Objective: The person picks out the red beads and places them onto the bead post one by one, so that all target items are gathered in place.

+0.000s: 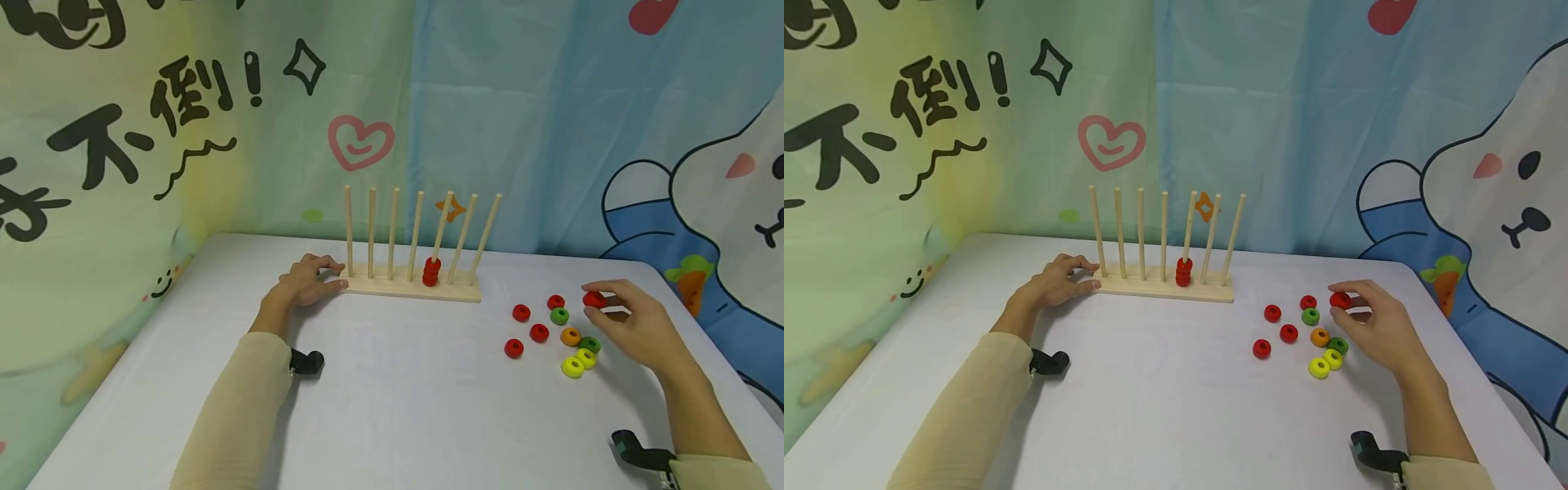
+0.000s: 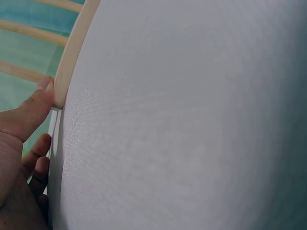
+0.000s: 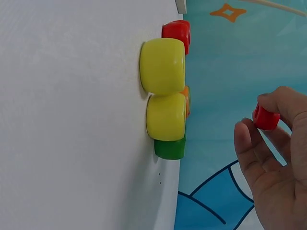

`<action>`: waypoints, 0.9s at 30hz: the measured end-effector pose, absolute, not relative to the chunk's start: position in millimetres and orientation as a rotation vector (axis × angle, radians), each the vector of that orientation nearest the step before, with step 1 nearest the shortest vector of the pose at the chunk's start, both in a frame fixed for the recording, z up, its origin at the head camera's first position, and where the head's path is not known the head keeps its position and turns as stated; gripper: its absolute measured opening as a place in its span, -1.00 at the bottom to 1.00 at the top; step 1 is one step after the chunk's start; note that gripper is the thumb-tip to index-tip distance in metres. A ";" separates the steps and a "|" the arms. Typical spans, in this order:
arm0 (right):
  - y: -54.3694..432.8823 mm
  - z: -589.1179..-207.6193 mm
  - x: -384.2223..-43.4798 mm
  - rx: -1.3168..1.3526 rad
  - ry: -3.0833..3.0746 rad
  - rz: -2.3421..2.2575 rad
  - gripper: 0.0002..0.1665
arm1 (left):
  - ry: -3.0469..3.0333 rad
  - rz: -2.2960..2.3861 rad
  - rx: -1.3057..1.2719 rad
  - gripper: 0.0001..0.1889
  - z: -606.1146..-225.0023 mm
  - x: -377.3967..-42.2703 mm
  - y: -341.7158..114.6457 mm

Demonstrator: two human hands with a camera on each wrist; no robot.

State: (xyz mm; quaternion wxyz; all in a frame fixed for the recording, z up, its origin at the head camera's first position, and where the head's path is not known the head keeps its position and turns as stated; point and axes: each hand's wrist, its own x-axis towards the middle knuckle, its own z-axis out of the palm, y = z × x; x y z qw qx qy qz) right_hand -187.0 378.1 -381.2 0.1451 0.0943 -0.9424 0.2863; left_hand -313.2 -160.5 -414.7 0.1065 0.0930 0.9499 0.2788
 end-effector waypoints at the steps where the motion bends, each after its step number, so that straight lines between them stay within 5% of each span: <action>1: 377.4 -381.3 -187.0 0.270 -2.712 0.831 -0.52 | 2.798 0.819 0.273 -0.50 -414.8 -313.3 -160.3; 11: 370.4 -383.2 -186.6 0.240 -2.676 0.861 -0.63 | 2.800 0.822 0.272 -0.50 -414.8 -313.4 -160.1; 27: 359.5 -381.8 -189.3 0.333 -2.642 0.894 -0.50 | 2.798 0.823 0.277 -0.49 -415.3 -314.3 -159.4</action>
